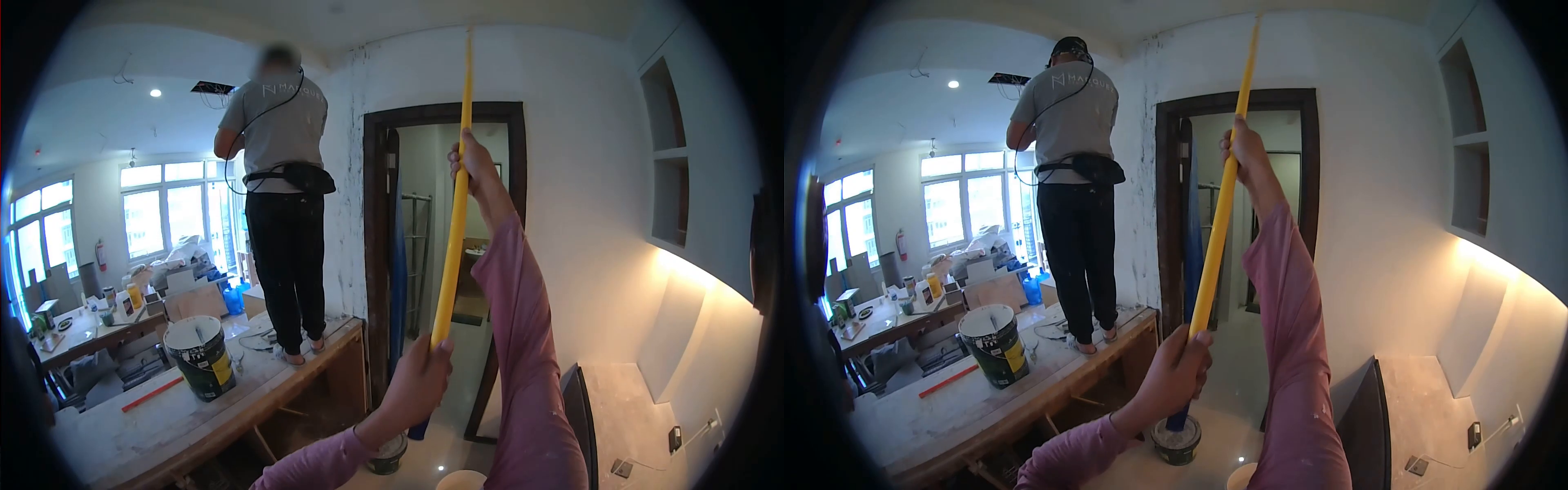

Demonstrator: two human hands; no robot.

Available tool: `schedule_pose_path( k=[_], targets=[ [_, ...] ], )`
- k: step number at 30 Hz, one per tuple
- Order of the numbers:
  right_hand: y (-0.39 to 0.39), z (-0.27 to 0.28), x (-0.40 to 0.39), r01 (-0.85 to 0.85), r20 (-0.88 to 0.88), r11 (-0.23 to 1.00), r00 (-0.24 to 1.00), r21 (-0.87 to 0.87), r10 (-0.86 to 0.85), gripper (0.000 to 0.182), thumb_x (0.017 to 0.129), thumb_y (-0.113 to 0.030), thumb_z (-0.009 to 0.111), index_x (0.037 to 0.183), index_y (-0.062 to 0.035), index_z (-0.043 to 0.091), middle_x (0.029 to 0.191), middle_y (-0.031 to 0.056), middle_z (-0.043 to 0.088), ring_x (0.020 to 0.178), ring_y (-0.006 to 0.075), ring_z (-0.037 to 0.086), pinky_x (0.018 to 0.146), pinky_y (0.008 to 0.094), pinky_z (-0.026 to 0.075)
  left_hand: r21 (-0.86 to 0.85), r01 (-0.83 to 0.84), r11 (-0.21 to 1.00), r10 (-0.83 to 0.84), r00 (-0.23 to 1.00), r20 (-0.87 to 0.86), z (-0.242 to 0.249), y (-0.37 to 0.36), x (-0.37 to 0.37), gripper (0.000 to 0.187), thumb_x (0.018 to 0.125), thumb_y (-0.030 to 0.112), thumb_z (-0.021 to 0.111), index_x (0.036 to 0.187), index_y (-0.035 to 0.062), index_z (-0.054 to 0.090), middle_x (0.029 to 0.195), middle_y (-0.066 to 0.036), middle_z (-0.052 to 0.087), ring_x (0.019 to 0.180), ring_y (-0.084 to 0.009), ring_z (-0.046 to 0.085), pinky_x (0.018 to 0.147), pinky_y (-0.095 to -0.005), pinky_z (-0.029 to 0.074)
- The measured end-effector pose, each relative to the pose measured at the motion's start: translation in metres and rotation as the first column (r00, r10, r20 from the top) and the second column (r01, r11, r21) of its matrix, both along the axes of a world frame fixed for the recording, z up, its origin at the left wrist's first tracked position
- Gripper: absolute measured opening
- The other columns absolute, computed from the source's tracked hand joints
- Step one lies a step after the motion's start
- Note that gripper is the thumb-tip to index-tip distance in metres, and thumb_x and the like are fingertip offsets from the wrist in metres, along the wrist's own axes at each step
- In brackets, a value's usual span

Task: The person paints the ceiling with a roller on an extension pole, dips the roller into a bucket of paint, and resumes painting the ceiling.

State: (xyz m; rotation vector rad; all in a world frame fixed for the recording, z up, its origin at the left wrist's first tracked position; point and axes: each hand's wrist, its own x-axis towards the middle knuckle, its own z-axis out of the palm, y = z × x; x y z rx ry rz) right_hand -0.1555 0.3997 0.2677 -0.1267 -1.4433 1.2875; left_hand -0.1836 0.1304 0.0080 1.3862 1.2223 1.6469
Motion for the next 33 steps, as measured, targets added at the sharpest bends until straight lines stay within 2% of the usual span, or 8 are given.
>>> schedule_pose_path(
  k=[5,8,11,14,15,18,21,33],
  targets=[
    [-0.078,-0.036,0.0,0.021,0.019,1.0,1.0,-0.009,-0.021,0.045,0.103,-0.053,0.04,0.087,-0.0119,0.049,0.061,-0.0037,0.047,0.044,0.0066,0.044,0.042,0.0239,0.041,0.025,-0.003,1.0,0.002,1.0,0.022,-0.05,-0.052,0.0,0.023,0.105,0.028,0.047,0.102,0.0058,0.049,0.069,0.002,0.045,0.053,-0.0041,0.043,0.046,-0.0218,0.038],
    [-0.122,-0.059,0.001,0.019,0.035,0.998,0.999,0.055,-0.021,0.047,0.103,-0.054,0.04,0.087,-0.0111,0.048,0.061,-0.0027,0.047,0.044,0.0075,0.044,0.041,0.0238,0.041,0.048,0.01,0.999,-0.013,0.998,0.062,-0.081,-0.085,-0.001,0.028,0.103,0.03,0.051,0.096,0.0038,0.049,0.065,0.0,0.049,0.051,-0.0071,0.049,0.047,-0.0263,0.042],
    [-0.171,-0.081,-0.001,-0.054,0.01,0.997,0.999,0.047,0.053,0.048,0.103,-0.053,0.04,0.085,-0.0096,0.048,0.061,0.0002,0.047,0.041,0.0106,0.044,0.039,0.0264,0.041,0.097,-0.055,0.994,0.053,0.998,0.025,-0.107,-0.125,0.0,0.021,0.105,0.024,0.047,0.098,0.0043,0.05,0.067,0.002,0.05,0.054,-0.0036,0.047,0.047,-0.0214,0.039],
    [-0.212,-0.102,-0.008,-0.071,0.005,0.992,0.997,0.106,0.071,0.049,0.103,-0.053,0.041,0.084,-0.0086,0.047,0.06,0.0019,0.047,0.039,0.0123,0.045,0.037,0.0272,0.041,0.163,-0.074,0.984,0.053,0.99,0.127,-0.139,-0.159,0.001,0.025,0.106,0.032,0.046,0.103,0.0079,0.052,0.066,0.006,0.045,0.05,-0.0045,0.039,0.044,-0.0219,0.032],
    [-0.226,-0.109,-0.007,-0.078,0.018,0.989,0.997,0.123,0.077,0.05,0.103,-0.054,0.041,0.084,-0.0084,0.047,0.06,0.0021,0.047,0.039,0.0124,0.045,0.037,0.0272,0.042,0.156,-0.046,0.987,0.029,0.993,0.114,-0.142,-0.171,0.0,0.027,0.105,0.036,0.047,0.106,0.0095,0.051,0.067,0.01,0.042,0.049,0.0,0.034,0.043,-0.0176,0.029],
    [-0.267,-0.13,-0.01,-0.104,0.042,0.98,0.994,0.171,0.098,0.051,0.102,-0.055,0.041,0.084,-0.0079,0.047,0.06,0.0029,0.048,0.04,0.0124,0.048,0.038,0.0271,0.043,0.151,-0.042,0.988,0.034,0.998,0.055,-0.161,-0.206,-0.007,0.029,0.105,0.037,0.047,0.109,0.0083,0.051,0.068,0.009,0.041,0.051,-0.0005,0.035,0.044,-0.0181,0.03],
    [-0.305,-0.145,-0.014,-0.114,0.068,0.974,0.992,0.197,0.103,0.051,0.102,-0.056,0.041,0.084,-0.0079,0.047,0.06,0.0038,0.05,0.041,0.0122,0.05,0.039,0.0268,0.044,0.158,-0.026,0.987,0.006,0.992,0.127,-0.19,-0.224,-0.016,0.032,0.105,0.038,0.047,0.111,0.0074,0.051,0.069,0.008,0.042,0.053,-0.001,0.036,0.046,-0.0181,0.031],
    [-0.369,-0.171,-0.036,-0.154,0.024,0.976,0.988,0.155,0.152,0.05,0.104,-0.054,0.038,0.084,-0.0086,0.047,0.06,0.0035,0.05,0.042,0.0115,0.049,0.04,0.0241,0.043,0.168,-0.046,0.985,0.022,0.989,0.147,-0.225,-0.281,-0.037,0.026,0.106,0.035,0.045,0.108,0.0092,0.049,0.072,0.008,0.042,0.057,-0.0012,0.036,0.05,-0.0175,0.032]
  ],
)
